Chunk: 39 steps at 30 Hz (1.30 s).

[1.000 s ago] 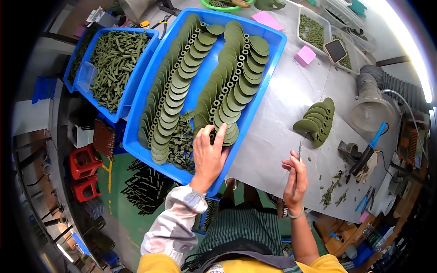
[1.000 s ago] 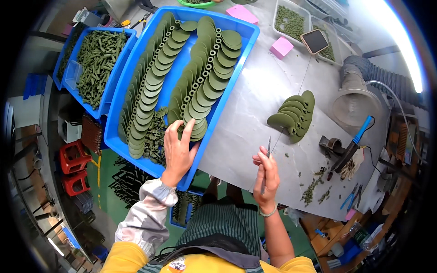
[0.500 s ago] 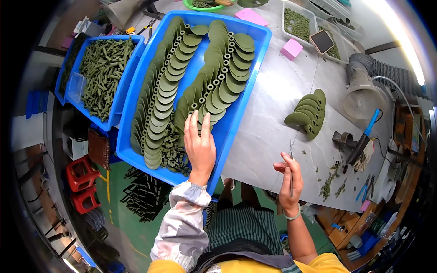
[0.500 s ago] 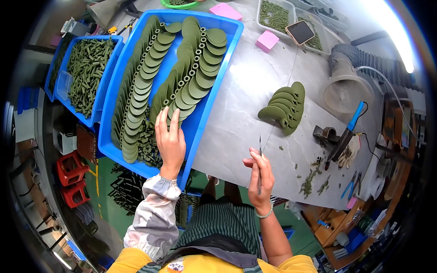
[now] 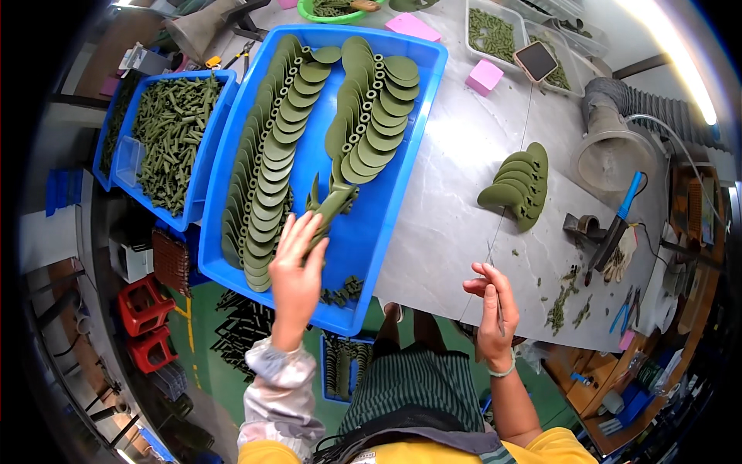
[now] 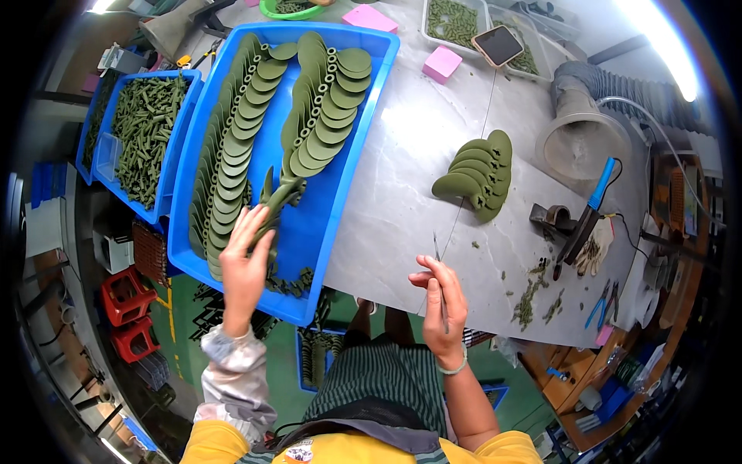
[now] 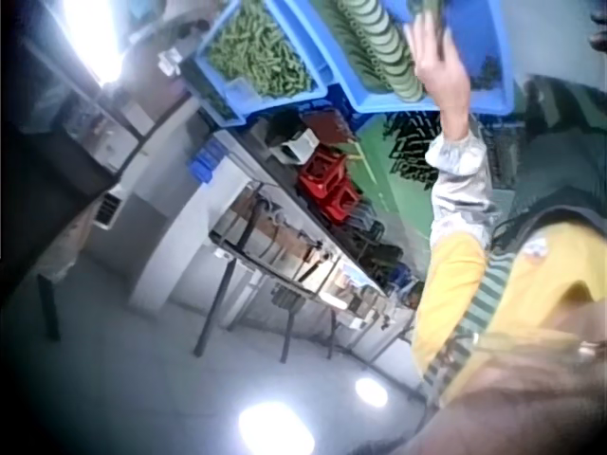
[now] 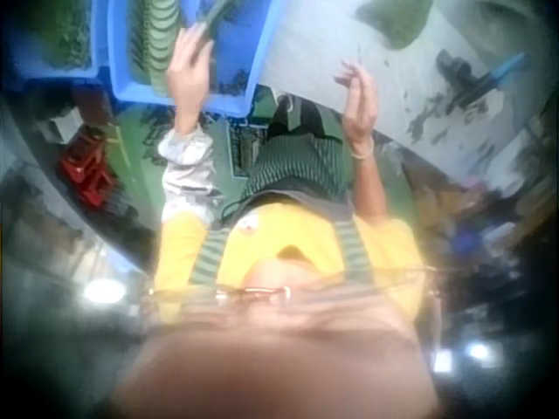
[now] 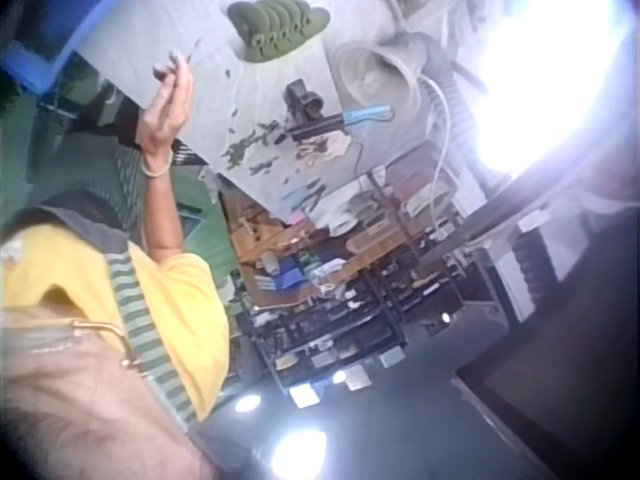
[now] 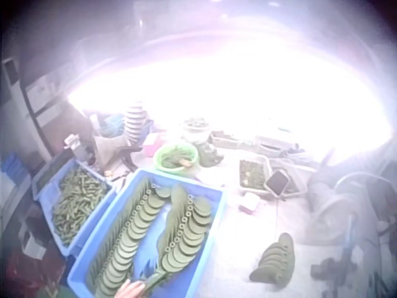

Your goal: The person assembles green plastic components by inserting them into one another and using a small tool to secure or trim them, then organizes the finished assemblies in stacks on the workbench.

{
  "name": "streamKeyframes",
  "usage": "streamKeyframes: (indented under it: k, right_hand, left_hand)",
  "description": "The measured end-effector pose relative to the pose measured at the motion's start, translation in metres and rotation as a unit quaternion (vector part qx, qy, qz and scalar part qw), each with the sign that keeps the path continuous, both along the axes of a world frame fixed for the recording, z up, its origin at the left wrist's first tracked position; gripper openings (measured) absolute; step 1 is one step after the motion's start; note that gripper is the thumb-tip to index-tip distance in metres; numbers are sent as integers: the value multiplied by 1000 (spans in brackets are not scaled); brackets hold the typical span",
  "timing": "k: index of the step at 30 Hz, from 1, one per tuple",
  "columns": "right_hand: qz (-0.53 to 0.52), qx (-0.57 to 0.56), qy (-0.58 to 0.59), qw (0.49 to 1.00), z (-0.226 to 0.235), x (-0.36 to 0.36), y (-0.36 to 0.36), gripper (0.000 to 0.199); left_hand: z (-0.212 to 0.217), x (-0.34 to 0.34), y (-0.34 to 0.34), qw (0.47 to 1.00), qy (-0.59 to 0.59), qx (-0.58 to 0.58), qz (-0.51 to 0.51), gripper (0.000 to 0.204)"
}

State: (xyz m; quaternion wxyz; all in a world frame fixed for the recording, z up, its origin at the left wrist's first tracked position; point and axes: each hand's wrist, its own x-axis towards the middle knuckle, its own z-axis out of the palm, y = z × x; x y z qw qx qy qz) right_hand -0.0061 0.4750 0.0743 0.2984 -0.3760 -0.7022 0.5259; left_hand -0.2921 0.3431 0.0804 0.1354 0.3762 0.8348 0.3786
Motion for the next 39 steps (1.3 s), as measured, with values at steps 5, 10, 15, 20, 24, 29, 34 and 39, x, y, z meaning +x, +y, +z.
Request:
streamKeyframes:
  k: [5,10,15,20,24,29,34,39]
  right_hand:
    - [-31,-232,135,963,13,0,0,41]
    - [-11,-360,281,890,27,-7,3,45]
    - [-13,-381,286,879,53,-22,-1,25]
    - [29,-132,156,978,64,-36,0,19]
    - [74,10,132,988,71,-46,8,21]
    - [87,37,126,988,68,-45,10,22]
    - [80,50,109,990,71,-37,16,21]
    - [106,22,82,991,75,-33,17,18]
  left_hand:
    - [31,-21,-41,845,-485,163,158,37]
    - [22,-5,-68,693,-640,292,157,42]
    - [2,37,-69,664,-680,288,122,42]
    - [-3,61,-76,689,-669,265,90,44]
    - [-10,68,-78,696,-670,254,61,43]
    - [-1,75,-65,716,-655,231,62,41]
    - [-5,74,-63,717,-666,203,50,41]
    - [5,78,-51,698,-689,186,61,39]
